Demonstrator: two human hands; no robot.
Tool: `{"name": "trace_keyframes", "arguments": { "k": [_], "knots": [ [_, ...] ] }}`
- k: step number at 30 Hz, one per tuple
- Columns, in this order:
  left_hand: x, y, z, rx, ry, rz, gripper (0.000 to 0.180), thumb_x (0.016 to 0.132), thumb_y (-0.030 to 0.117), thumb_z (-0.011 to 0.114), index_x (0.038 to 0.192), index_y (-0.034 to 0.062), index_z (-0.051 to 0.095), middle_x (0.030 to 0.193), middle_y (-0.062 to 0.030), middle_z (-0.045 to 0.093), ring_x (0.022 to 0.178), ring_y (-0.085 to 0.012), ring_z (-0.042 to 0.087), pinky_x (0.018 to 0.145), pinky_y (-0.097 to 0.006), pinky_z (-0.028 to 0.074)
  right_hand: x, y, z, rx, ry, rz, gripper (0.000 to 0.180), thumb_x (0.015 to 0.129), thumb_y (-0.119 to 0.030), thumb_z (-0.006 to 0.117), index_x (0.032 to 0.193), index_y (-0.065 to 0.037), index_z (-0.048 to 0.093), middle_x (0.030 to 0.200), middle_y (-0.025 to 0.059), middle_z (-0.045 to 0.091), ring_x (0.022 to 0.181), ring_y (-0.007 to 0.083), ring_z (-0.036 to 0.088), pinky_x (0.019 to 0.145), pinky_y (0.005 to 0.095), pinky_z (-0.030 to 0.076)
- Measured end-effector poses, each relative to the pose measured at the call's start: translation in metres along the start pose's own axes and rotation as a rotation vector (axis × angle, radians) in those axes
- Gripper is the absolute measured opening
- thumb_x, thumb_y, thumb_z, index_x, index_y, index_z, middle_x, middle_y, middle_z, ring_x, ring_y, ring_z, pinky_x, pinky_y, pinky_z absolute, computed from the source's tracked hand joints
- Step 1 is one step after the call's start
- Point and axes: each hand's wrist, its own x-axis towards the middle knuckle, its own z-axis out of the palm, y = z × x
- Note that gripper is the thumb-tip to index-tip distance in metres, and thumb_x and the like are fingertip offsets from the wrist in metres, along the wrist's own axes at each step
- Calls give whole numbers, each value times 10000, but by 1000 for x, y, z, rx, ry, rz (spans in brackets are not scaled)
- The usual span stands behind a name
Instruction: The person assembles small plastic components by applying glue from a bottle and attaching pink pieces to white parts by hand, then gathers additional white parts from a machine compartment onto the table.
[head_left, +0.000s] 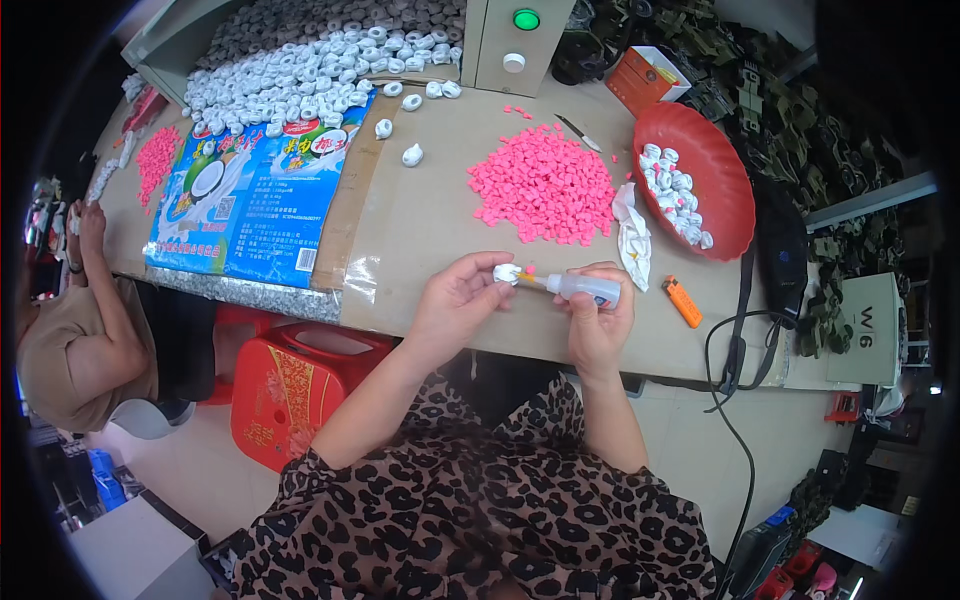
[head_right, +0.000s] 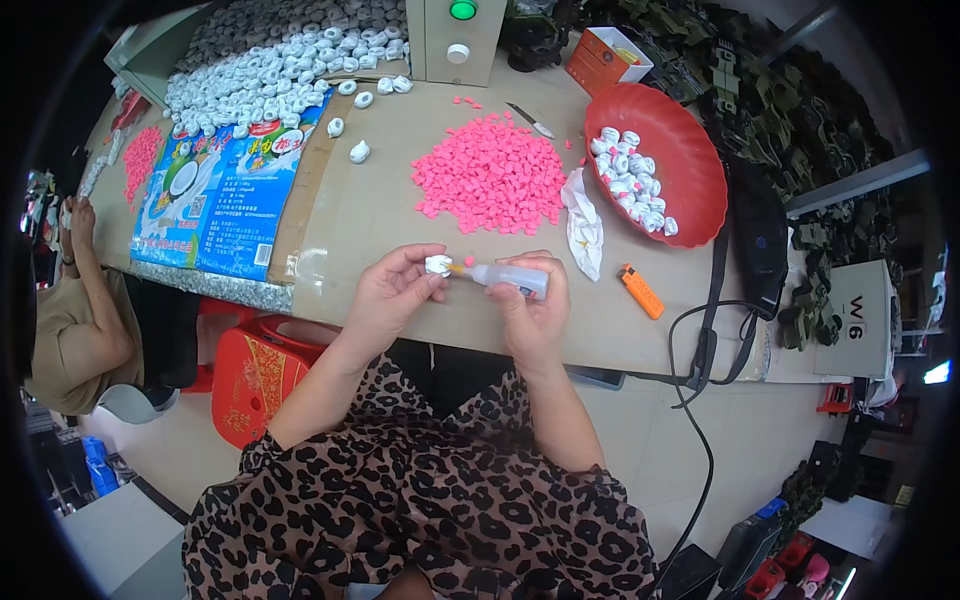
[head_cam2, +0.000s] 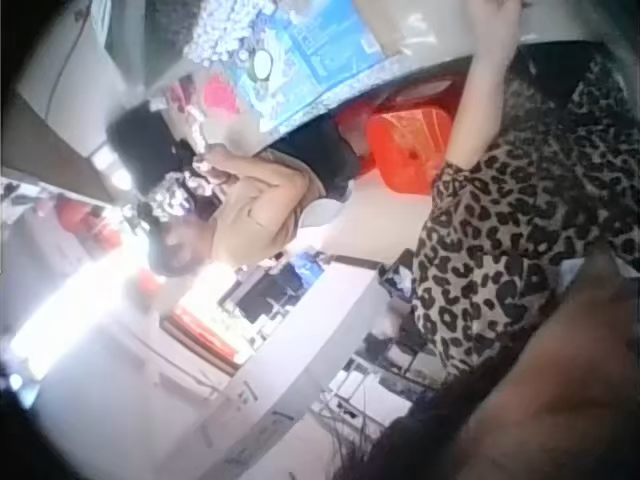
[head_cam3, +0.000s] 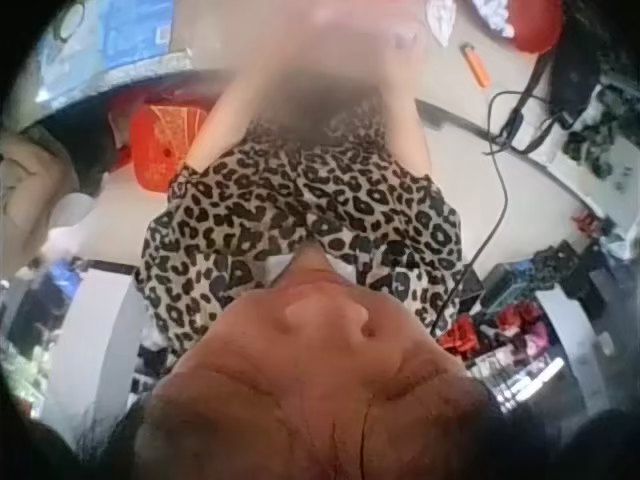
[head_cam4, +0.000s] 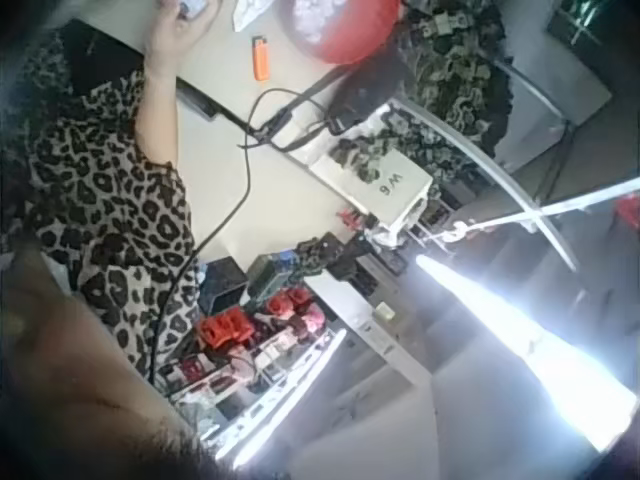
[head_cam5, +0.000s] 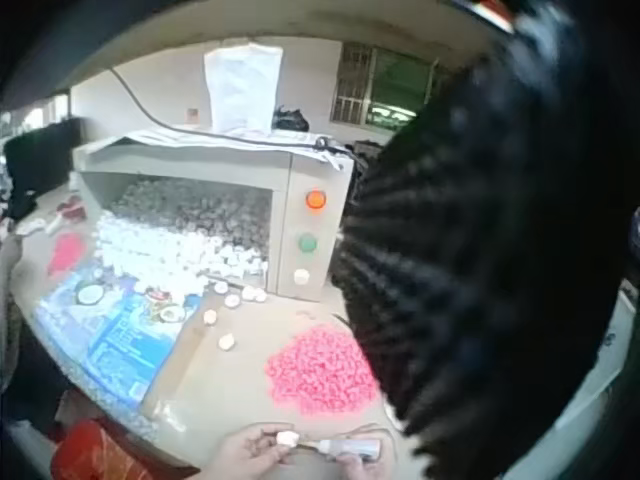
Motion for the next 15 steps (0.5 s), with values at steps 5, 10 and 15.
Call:
{"name": "trace_keyframes", "arguments": {
  "k": [5,10,15],
  "knots": [
    [0,0,0,-5,11,4,275,805,-4,482,1075,-29,436,840,-55,534,753,-94,521,685,-210,433,-2,7,-3,-93,-9,-91,316,766,-215,594,912,-15,398,866,103,447,659,155,515,583,245,445],
    [0,1,1,-5,18,-6,266,804,5,491,1063,-29,440,832,-61,538,749,-98,524,669,-214,441,-4,8,-3,-197,-24,-178,322,764,-210,596,919,-13,393,876,106,440,670,150,521,593,244,461],
    [1,2,1,-19,36,6,259,802,13,501,1051,-29,444,818,-64,540,738,-100,526,659,-215,445,-6,2,1,-208,-15,-167,308,745,-168,620,905,-6,412,856,109,466,755,161,484,641,245,420]
  ]
}}
